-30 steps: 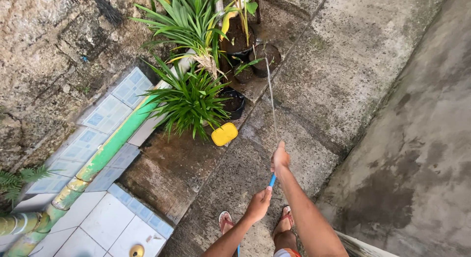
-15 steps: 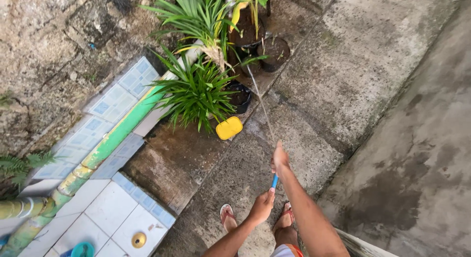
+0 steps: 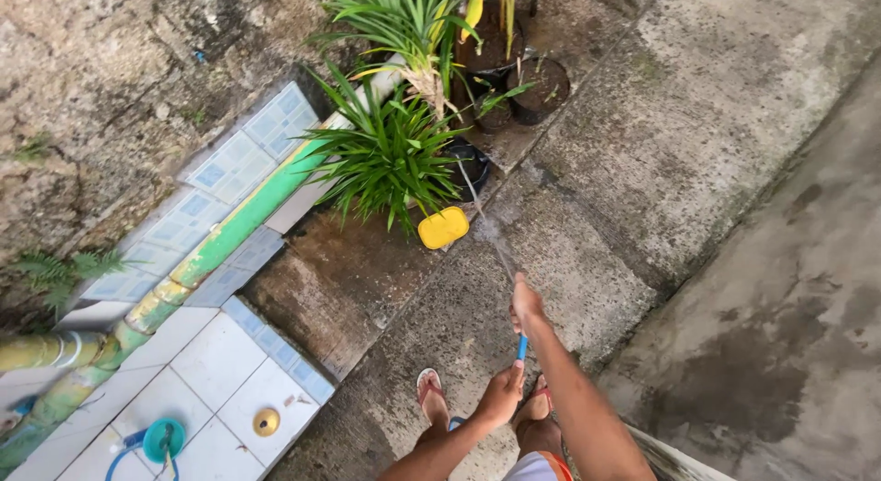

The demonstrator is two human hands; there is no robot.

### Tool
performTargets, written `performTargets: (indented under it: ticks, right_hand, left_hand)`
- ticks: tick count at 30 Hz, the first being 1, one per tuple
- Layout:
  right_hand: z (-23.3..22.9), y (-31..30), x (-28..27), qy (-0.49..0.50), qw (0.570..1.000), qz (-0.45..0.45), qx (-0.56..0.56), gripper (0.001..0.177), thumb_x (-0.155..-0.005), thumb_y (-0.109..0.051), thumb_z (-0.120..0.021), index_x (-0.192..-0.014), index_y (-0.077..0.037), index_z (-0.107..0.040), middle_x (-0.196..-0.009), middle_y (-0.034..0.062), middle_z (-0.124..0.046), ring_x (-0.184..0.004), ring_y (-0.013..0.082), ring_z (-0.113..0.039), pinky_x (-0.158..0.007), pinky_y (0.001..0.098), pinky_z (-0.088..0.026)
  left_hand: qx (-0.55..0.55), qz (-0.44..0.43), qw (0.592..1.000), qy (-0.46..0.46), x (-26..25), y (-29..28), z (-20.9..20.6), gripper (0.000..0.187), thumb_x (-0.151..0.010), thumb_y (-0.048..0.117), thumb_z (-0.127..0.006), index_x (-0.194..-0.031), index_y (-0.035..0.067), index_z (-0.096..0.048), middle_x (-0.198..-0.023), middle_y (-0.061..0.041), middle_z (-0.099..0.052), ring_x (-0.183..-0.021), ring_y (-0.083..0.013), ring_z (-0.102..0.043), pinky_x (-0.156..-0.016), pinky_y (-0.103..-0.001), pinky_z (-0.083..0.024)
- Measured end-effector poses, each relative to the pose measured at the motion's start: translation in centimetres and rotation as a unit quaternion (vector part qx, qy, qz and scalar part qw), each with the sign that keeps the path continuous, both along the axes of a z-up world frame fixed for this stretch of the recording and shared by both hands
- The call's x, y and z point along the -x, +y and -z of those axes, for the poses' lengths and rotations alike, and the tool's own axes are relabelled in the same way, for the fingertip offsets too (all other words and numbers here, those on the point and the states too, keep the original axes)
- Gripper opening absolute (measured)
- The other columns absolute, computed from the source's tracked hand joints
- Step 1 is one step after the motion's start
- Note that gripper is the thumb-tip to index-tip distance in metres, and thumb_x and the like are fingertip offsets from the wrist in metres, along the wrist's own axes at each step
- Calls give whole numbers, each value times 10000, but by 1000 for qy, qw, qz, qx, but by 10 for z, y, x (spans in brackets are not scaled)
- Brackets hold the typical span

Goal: Watering potted plants with a hose in a backyard area.

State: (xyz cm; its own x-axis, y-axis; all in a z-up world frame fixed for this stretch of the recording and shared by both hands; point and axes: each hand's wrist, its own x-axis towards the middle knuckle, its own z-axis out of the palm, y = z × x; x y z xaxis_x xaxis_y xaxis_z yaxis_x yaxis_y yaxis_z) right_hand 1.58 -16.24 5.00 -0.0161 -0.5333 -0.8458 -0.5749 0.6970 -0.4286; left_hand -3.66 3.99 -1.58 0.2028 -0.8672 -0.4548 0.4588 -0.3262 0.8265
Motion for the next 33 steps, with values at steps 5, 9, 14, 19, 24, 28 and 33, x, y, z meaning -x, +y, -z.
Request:
performTargets:
  ticks: [5, 9, 14, 19, 24, 28, 33]
  right_hand:
    - [-9, 17, -25, -35, 995, -90, -10, 707, -949, -754, -365, -617, -133, -417, -523, -1, -348, -407, 159, -289, -415, 370, -259]
    - [-12, 27, -48, -42, 992, -122, -6, 686, -948, -750, -389, -622, -146, -389, -525, -17, -338, -410, 145, -294, -406, 368, -244]
    - [-25, 34, -62, -12, 989, -140, 39, 691, -941, -730, -428, -621, -118, -390, -513, 6, -370, -397, 173, -364, -386, 386, -301]
    - [-23, 31, -60, -8, 993, -111, 44, 682, -939, -721, -425, -626, -115, -437, -513, 26, -396, -399, 192, -381, -387, 398, -306]
    - [-6, 20, -39, 81, 992, -66, 72, 749, -922, -733, -424, -642, -49, -547, -516, 91, -509, -406, 252, -514, -396, 433, -425]
    - [6, 20, -12, 53, 996, 12, 70, 755, -964, -739, -414, -685, -41, -484, -535, 91, -463, -406, 249, -455, -393, 450, -384]
    - [31, 15, 4, 34, 995, 54, 74, 768, -981, -723, -380, -680, -31, -527, -540, 104, -466, -398, 257, -448, -389, 462, -358]
  left_hand:
    - [17, -82, 996, 26, 0, 4, -11, 480, -1108, 503, -393, -822, 127, -476, -699, 49, -414, -610, -72, -422, -573, -272, -378]
    - [8, -108, 994, -2, -10, 6, -28, 500, -1108, 507, -359, -814, 116, -467, -702, 39, -417, -618, -79, -444, -583, -278, -400]
    - [-14, -108, 994, -33, -21, 8, -33, 516, -1101, 521, -340, -810, 115, -471, -688, 27, -423, -616, -97, -461, -604, -277, -432]
    - [0, -109, 994, -15, -21, 8, -23, 512, -1104, 517, -362, -819, 110, -484, -695, 32, -425, -609, -94, -446, -590, -284, -416]
    - [10, -55, 998, 2, -23, 13, -22, 508, -1112, 512, -374, -821, 111, -492, -684, 28, -434, -603, -95, -452, -582, -288, -413]
    - [-2, -23, 999, -31, -8, 20, -12, 541, -1095, 546, -378, -784, 119, -495, -650, 32, -447, -577, -91, -449, -559, -295, -400]
    - [-40, 18, 997, -56, -14, 24, 17, 583, -1101, 545, -392, -742, 97, -490, -622, 12, -454, -569, -107, -467, -560, -329, -410]
